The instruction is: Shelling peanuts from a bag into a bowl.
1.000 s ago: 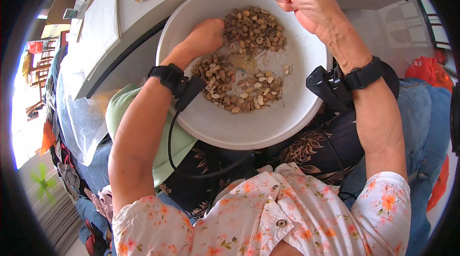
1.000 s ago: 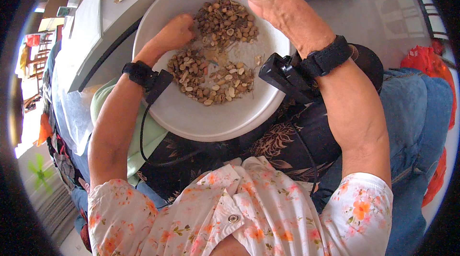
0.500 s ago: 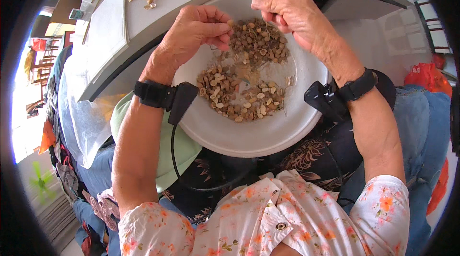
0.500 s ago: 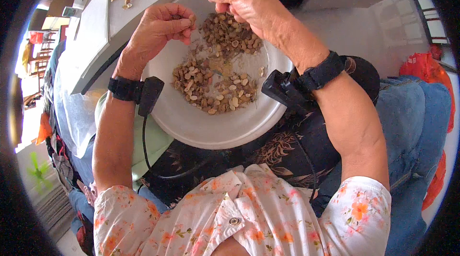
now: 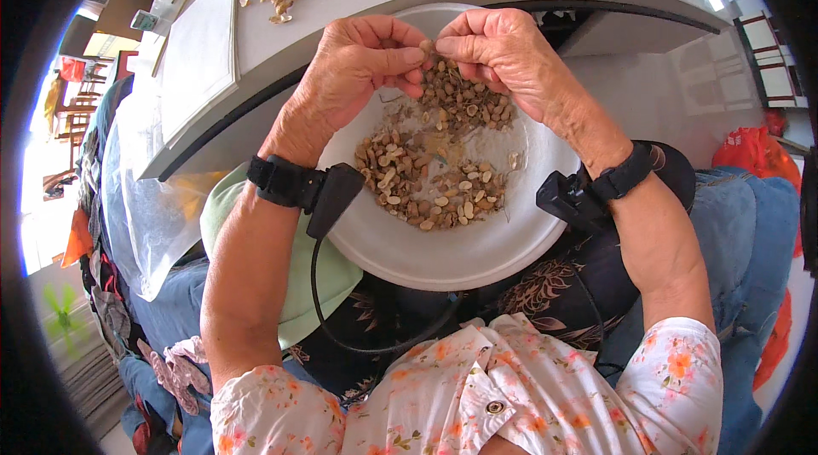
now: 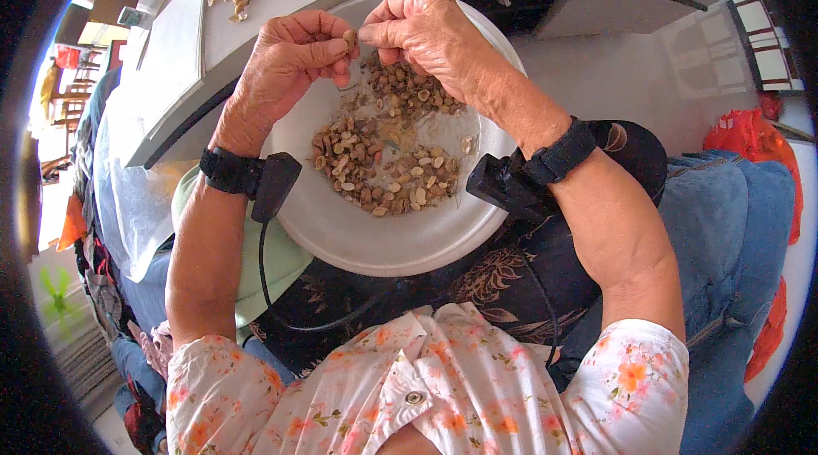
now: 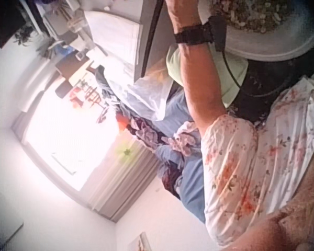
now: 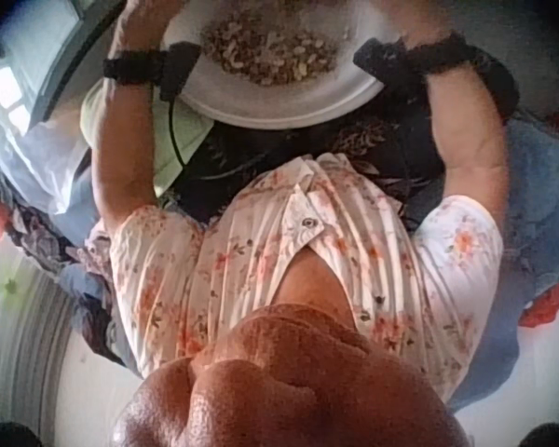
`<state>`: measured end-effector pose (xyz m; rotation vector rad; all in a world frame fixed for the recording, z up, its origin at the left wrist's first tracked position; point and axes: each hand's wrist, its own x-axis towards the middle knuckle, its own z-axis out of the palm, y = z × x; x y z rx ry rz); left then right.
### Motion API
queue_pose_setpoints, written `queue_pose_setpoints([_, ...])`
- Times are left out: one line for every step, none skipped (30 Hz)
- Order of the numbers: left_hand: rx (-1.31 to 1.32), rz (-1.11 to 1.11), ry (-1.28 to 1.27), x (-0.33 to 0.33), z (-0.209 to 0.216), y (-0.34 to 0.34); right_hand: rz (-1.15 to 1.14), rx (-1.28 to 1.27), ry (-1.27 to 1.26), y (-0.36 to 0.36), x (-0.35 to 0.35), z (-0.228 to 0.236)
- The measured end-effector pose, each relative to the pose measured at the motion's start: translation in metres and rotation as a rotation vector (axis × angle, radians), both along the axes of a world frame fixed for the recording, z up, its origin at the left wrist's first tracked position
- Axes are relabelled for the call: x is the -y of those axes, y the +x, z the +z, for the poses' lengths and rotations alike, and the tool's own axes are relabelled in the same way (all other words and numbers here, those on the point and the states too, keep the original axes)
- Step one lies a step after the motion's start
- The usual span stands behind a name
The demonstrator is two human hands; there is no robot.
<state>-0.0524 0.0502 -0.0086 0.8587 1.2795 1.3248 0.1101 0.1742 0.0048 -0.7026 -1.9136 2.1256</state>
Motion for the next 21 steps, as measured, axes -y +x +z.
queue_pose_setpoints([-0.014, 0.018, -0.002, 0.0, 0.001, 0.001, 0.0, 0.0, 0.001, 0.0, 0.0, 0.0])
queue_pose_setpoints([-0.015, 0.018, -0.001, 0.0, 0.001, 0.002, -0.003, -0.015, 0.008, 0.0, 0.0, -0.001])
queue_pose_setpoints([-0.017, 0.026, 0.002, 0.0, 0.0, 0.003, -0.006, -0.029, 0.013, 0.0, 0.0, -0.003])
queue_pose_setpoints([-0.019, 0.034, 0.005, 0.0, 0.0, 0.003, -0.006, -0.028, 0.013, 0.0, 0.0, -0.003])
queue_pose_setpoints([-0.018, 0.034, 0.004, -0.001, -0.001, 0.003, -0.003, -0.024, 0.009, -0.001, 0.0, -0.003])
queue_pose_setpoints([-0.025, 0.042, 0.023, -0.002, 0.0, 0.004, -0.002, -0.023, 0.006, 0.0, 0.0, -0.001])
queue_pose_setpoints([-0.033, 0.05, 0.041, -0.002, 0.001, 0.005, -0.003, -0.023, 0.009, 0.0, 0.0, -0.002])
queue_pose_setpoints([-0.033, 0.048, 0.043, -0.003, 0.002, 0.007, -0.007, -0.048, 0.022, -0.001, -0.001, -0.005])
queue_pose_setpoints([-0.049, 0.064, 0.05, -0.002, 0.003, 0.008, -0.009, -0.074, 0.03, -0.003, 0.0, -0.007])
queue_pose_setpoints([-0.066, 0.08, 0.058, -0.001, 0.003, 0.008, -0.007, -0.074, 0.029, -0.002, 0.001, -0.007])
queue_pose_setpoints([-0.066, 0.082, 0.057, -0.001, 0.004, 0.009, -0.002, -0.054, 0.04, -0.002, 0.003, -0.004])
queue_pose_setpoints([-0.101, 0.096, 0.059, 0.0, 0.005, 0.01, 0.002, -0.034, 0.053, -0.001, 0.004, -0.002])
queue_pose_setpoints([-0.137, 0.111, 0.061, 0.0, 0.005, 0.011, 0.003, -0.033, 0.052, -0.001, 0.004, -0.002])
queue_pose_setpoints([-0.136, 0.112, 0.06, 0.001, 0.005, 0.012, 0.019, -0.04, 0.04, -0.001, 0.004, -0.003])
queue_pose_setpoints([-0.19, 0.124, 0.06, 0.001, 0.006, 0.014, 0.033, -0.047, 0.029, -0.001, 0.004, -0.003])
queue_pose_setpoints([-0.244, 0.136, 0.06, 0.001, 0.006, 0.014, 0.033, -0.046, 0.03, -0.001, 0.003, -0.004])
queue_pose_setpoints([-0.243, 0.137, 0.06, 0.001, 0.006, 0.015, 0.042, -0.05, 0.04, -0.001, 0.002, -0.007])
queue_pose_setpoints([-0.257, 0.143, 0.071, 0.001, 0.007, 0.016, 0.049, -0.054, 0.051, -0.001, 0.001, -0.007])
queue_pose_setpoints([-0.271, 0.149, 0.082, 0.001, 0.007, 0.017, 0.049, -0.053, 0.053, 0.0, 0.001, -0.006])
queue_pose_setpoints([-0.27, 0.149, 0.084, 0.0, 0.007, 0.019, 0.046, -0.047, 0.071, 0.0, 0.001, -0.005])
queue_pose_setpoints([-0.276, 0.161, 0.083, 0.0, 0.006, 0.02, 0.045, -0.041, 0.085, 0.0, 0.001, -0.005])
